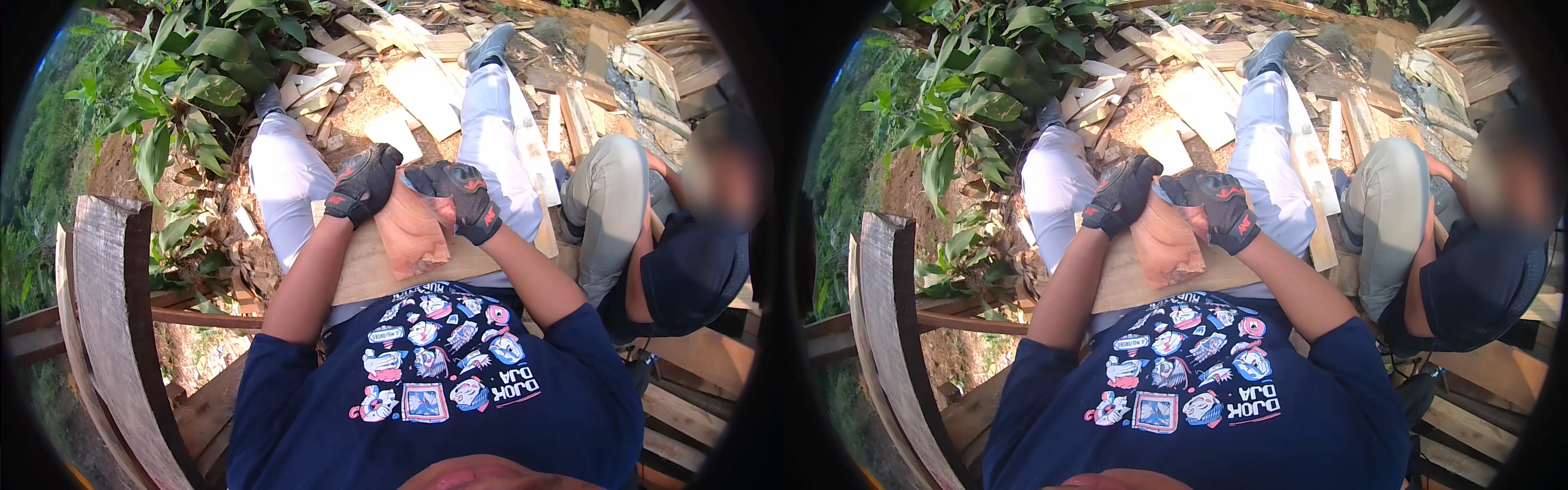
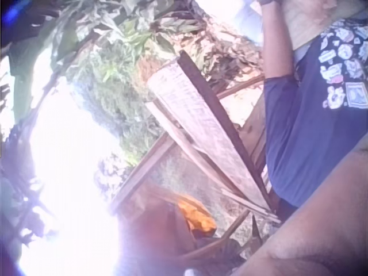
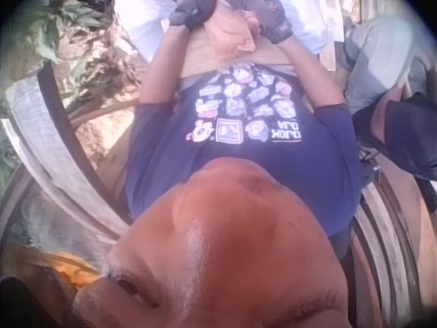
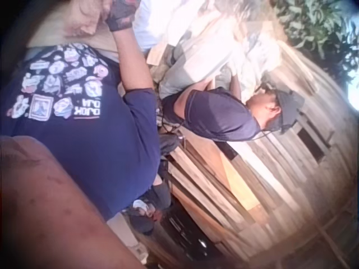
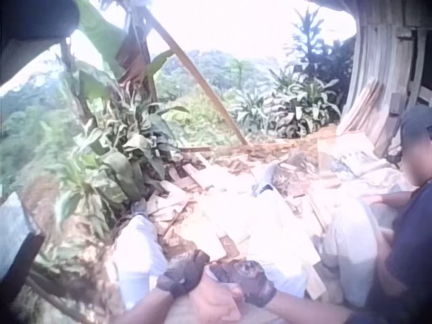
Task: The person sits on the ground and sands a small wooden block using a sanding block, repeatedly rubbing all sides of the block while another person works nearby.
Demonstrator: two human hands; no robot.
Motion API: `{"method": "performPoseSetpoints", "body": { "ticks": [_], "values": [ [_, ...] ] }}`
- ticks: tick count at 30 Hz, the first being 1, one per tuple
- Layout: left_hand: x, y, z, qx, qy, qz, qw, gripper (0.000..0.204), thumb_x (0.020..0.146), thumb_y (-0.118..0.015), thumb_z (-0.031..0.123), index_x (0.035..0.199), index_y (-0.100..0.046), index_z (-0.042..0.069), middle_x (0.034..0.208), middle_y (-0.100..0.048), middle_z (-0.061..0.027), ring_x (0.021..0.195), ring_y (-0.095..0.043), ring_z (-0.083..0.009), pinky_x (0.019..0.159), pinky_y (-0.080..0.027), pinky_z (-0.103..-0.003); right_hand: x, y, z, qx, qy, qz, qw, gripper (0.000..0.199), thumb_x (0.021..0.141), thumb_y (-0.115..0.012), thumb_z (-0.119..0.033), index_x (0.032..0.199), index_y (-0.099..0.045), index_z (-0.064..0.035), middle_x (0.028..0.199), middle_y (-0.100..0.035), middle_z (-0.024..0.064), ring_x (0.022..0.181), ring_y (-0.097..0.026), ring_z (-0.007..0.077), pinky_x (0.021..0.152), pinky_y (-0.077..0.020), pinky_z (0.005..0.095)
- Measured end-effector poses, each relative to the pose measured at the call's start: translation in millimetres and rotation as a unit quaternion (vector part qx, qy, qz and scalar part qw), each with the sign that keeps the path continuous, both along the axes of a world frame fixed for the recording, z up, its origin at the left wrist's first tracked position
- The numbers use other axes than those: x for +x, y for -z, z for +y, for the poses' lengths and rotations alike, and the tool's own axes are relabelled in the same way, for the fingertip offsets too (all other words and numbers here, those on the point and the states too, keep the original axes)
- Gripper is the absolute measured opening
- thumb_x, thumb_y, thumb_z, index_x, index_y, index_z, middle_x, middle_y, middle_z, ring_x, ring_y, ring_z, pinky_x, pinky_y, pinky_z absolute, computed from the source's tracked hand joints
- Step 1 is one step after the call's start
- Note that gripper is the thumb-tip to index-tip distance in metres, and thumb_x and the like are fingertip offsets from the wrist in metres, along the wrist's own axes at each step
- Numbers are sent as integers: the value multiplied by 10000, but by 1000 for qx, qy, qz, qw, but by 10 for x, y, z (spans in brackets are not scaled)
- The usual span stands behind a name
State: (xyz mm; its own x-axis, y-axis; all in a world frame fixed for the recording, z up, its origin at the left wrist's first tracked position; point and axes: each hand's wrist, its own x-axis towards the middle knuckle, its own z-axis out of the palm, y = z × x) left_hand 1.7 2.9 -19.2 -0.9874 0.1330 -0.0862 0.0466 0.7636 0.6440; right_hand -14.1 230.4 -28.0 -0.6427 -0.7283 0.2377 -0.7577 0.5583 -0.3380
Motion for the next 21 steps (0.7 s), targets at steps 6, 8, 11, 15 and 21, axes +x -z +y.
{"method": "performPoseSetpoints", "body": {
  "ticks": [6,8,11,15,21],
  "values": [
    [-18,66,-33,-33,-62,-24,997,413,1107,-408,317,1180,-701,35,1209,-719,-278,1154,-663,-489,1008,-519,-565,-385,341,-261,-88,-10,20,996,298,1042,-591,-288,1305,-707,-213,1128,-755,97,975,-738,348,774,-584,503],
    [31,38,-14,-20,-70,-24,997,421,1102,-409,326,1167,-711,40,1204,-723,-274,1156,-664,-485,1006,-523,-554,-250,261,-214,-49,4,25,999,328,1020,-624,-264,1335,-699,-213,1109,-750,90,960,-737,338,774,-582,499],
    [87,-11,-52,3,-64,-12,998,433,1097,-408,342,1152,-721,49,1196,-728,-266,1155,-666,-479,1001,-528,-538,126,205,-1,-37,15,49,998,381,981,-676,-232,1360,-692,-200,1042,-726,75,912,-726,309,757,-576,478],
    [60,11,-32,17,-62,-34,997,437,1099,-396,344,1172,-714,53,1209,-728,-257,1152,-669,-478,1003,-527,-536,720,-94,346,2,-9,77,997,420,875,-737,-151,1293,-706,-147,985,-704,73,884,-708,284,724,-558,451],
    [58,-25,-48,13,-41,-30,999,444,1115,-373,337,1203,-696,47,1208,-724,-266,1152,-670,-483,1000,-520,-557,602,-150,330,30,-31,50,998,459,918,-715,-124,1375,-670,-140,1039,-679,76,926,-689,293,770,-555,437]
  ]
}}
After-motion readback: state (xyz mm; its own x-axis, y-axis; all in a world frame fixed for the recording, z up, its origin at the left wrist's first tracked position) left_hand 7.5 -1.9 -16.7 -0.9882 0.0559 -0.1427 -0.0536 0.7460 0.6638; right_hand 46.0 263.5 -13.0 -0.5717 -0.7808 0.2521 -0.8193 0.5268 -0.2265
